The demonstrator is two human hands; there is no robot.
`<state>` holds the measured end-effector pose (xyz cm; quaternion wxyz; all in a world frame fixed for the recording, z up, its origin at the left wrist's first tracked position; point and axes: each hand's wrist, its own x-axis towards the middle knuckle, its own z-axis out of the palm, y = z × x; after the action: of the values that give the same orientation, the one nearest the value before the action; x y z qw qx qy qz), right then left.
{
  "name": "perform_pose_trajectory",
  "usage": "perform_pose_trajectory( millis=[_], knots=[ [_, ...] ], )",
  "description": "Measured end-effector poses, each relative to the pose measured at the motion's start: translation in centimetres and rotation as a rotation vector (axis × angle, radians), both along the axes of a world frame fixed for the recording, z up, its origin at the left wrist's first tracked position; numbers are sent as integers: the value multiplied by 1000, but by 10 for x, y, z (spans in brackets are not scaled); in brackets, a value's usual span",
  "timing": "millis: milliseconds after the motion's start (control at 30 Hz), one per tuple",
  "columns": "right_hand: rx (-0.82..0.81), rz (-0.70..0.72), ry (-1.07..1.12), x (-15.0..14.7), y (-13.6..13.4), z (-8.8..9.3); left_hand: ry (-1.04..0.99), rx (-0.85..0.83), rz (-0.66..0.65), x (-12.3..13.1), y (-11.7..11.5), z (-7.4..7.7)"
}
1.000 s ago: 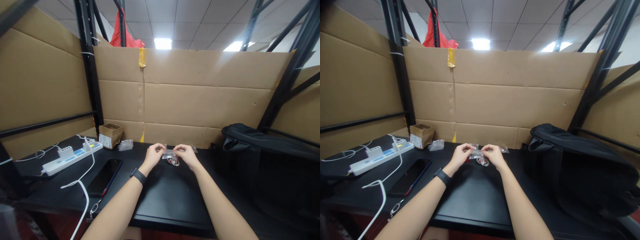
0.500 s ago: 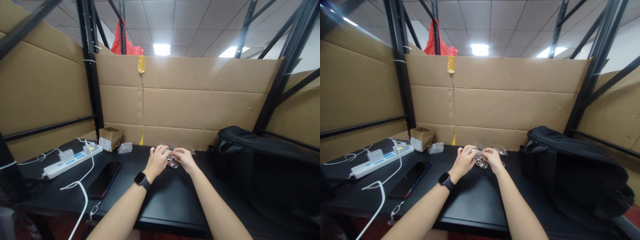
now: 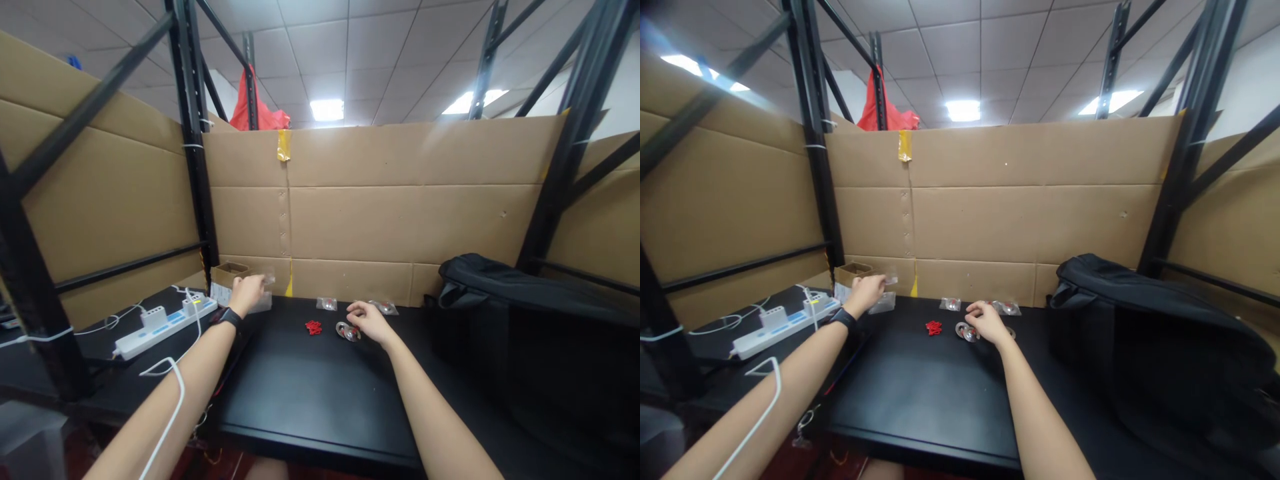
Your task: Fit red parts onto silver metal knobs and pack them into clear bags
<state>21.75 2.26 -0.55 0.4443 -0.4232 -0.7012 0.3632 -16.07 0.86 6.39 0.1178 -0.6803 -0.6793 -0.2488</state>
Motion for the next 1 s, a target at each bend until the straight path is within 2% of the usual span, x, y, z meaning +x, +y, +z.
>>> perform_pose_trajectory(
  millis=[133,300,433,533,633,767,900,967,1000],
  knots=[
    [66,-7,-88,4,4,-3,57,-183,-30,-33,9,-11],
    [97,-31,-129,7,4,-2,129,-372,-53,-45,20,-28],
    [168,-46,-221,12,3,-2,205,-403,-65,-49,29,-39],
    [197,21,-349,15,0,-4,234,-419,-65,-50,33,-46],
    [147,82,-438,14,-2,-8,257,-440,-65,-46,34,-51],
    [108,82,-469,11,-1,-12,264,-450,-34,-39,33,-49],
    [102,37,-429,10,1,-12,246,-413,-12,-31,25,-34],
    [120,3,-379,11,1,-10,199,-305,-37,-19,17,-26],
    [134,-7,-336,10,0,-8,139,-197,-74,-9,12,-22]
  ],
)
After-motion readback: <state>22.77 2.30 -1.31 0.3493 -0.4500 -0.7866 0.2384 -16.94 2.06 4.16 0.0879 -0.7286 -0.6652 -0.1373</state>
